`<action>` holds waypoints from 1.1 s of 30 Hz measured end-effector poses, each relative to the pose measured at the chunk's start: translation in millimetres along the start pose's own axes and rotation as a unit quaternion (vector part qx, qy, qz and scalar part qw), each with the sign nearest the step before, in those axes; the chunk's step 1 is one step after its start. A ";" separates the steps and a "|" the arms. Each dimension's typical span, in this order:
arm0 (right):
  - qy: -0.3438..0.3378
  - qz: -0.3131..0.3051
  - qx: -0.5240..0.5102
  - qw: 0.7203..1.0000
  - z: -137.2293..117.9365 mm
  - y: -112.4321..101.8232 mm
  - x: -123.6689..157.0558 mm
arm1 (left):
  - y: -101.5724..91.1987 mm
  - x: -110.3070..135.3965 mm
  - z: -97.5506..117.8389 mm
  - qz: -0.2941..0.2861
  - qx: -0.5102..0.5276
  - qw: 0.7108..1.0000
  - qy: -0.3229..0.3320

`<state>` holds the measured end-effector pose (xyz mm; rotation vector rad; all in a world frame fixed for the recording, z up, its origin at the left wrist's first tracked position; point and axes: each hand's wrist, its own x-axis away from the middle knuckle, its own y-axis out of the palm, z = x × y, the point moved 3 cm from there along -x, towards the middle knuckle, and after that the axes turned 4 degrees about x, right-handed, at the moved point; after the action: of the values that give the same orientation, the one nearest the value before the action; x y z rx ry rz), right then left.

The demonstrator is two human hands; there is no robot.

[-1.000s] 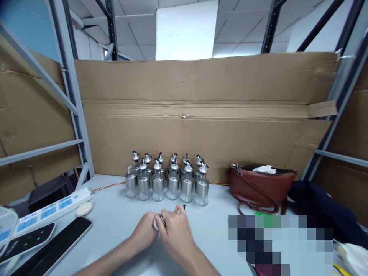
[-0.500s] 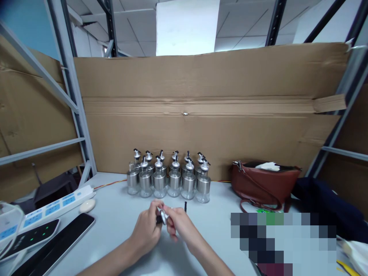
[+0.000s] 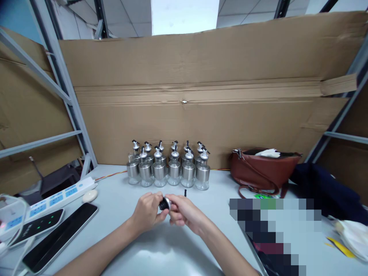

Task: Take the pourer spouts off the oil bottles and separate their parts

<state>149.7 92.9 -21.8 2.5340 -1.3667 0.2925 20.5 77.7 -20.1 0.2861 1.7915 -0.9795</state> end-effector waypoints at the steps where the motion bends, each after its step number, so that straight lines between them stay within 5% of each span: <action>1: -0.010 0.011 -0.007 1.000 -1.4 1.0 0.7 | 0.1 -3.6 -0.1 0.001 -0.008 1.000 0.006; 8: -0.177 0.089 -0.098 0.975 -35.6 22.5 16.7 | -23.1 -56.2 -10.5 0.066 -0.009 0.996 0.061; 14: -0.430 0.137 0.016 0.892 -95.7 26.7 42.8 | -54.8 -117.6 -11.3 0.115 0.055 0.992 0.006; 19: -0.485 0.182 0.139 0.844 -122.2 26.3 48.6 | -60.8 -134.3 -22.3 0.112 0.132 0.981 -0.087; 24: -0.484 0.247 0.279 0.792 -125.5 24.9 54.2 | -57.9 -131.8 -33.9 0.035 0.189 0.976 -0.106; 28: -0.507 0.287 0.404 0.705 -129.3 24.0 60.8 | -59.4 -132.2 -36.5 -0.014 0.228 0.962 -0.146; 33: -0.585 0.279 0.533 0.544 -133.1 31.5 66.1 | -67.5 -132.8 -33.7 -0.056 0.232 0.959 -0.154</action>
<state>151.3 65.1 127.5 3.0504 -3.3807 -1.1121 16.6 91.2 132.0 0.3040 1.2924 -1.4400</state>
